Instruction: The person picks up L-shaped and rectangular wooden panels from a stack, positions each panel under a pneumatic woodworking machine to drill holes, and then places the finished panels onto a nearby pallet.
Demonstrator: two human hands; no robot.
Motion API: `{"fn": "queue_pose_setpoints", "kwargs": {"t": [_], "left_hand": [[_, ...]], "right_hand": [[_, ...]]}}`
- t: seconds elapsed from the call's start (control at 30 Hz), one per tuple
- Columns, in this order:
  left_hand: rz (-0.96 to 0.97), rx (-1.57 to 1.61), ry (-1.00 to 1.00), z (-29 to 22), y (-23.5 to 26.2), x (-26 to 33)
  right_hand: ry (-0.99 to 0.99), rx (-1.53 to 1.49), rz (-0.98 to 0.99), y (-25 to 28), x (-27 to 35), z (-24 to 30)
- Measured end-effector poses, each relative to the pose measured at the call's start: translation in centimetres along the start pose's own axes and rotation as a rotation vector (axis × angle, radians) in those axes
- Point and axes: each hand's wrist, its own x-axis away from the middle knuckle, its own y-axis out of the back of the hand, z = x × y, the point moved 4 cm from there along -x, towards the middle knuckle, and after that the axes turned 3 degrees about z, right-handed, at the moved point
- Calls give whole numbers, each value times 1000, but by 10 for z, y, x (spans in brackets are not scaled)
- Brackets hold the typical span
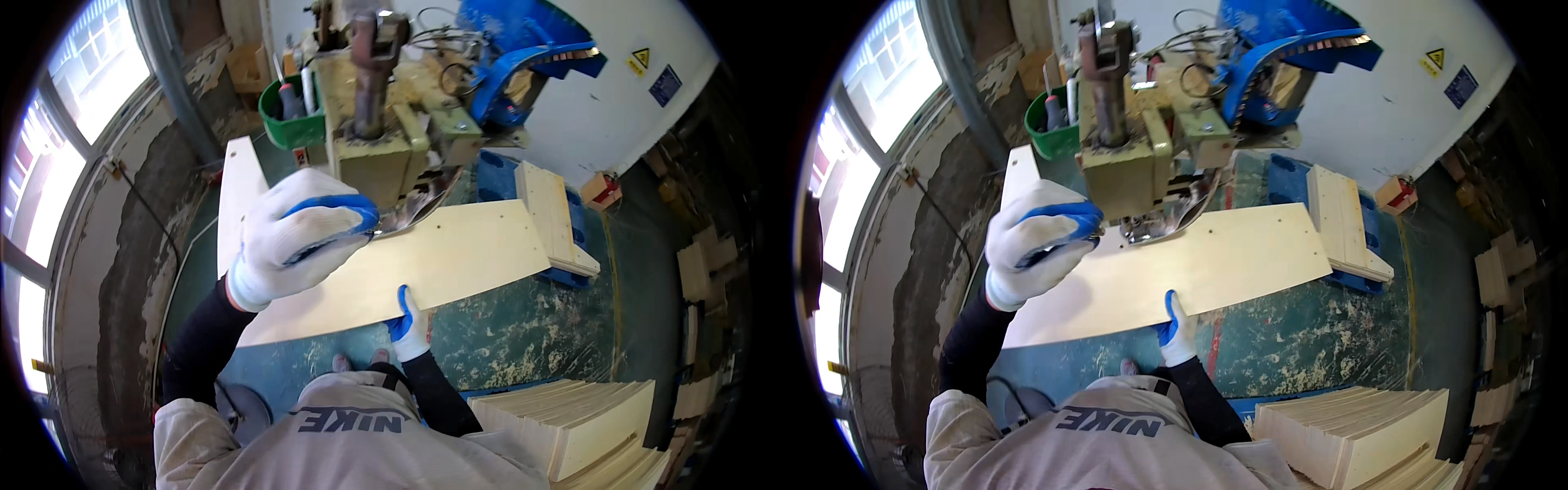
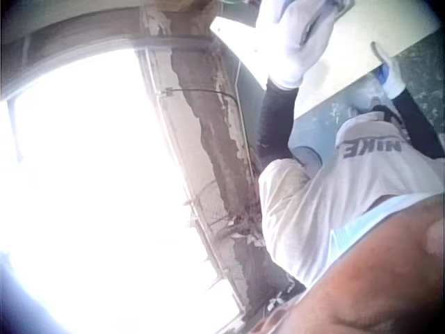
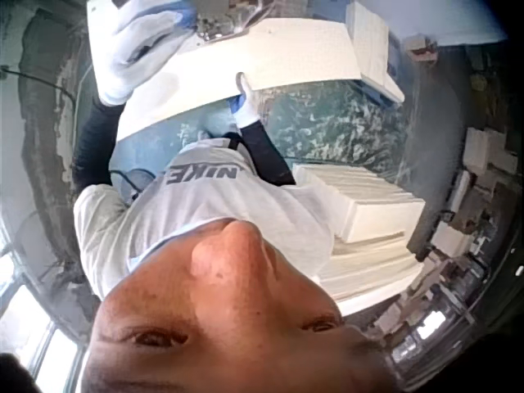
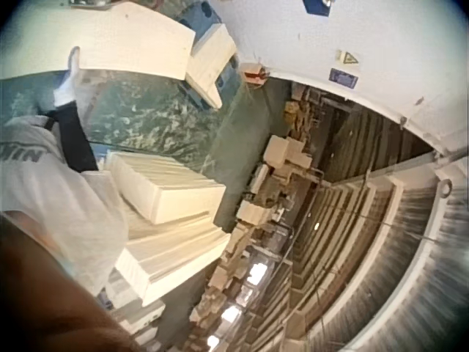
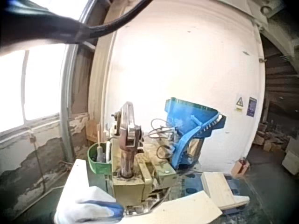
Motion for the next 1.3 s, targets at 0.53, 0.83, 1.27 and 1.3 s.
{"fn": "queue_pose_setpoints", "kwargs": {"t": [0.53, 0.83, 1.27, 1.3], "left_hand": [[123, -551, 57, 93, -17, -313], [-286, -380, 474, 39, 90, 48], [-205, 12, 1482, 7, 32, 321], [-195, -24, 1478, 14, 33, 320]], "right_hand": [[-35, -46, 55, 2, -1, 3], [-79, 72, 126, 9, -4, 2], [-115, 70, 102, 7, -23, 2], [-127, 57, 125, 3, -31, 2]]}}
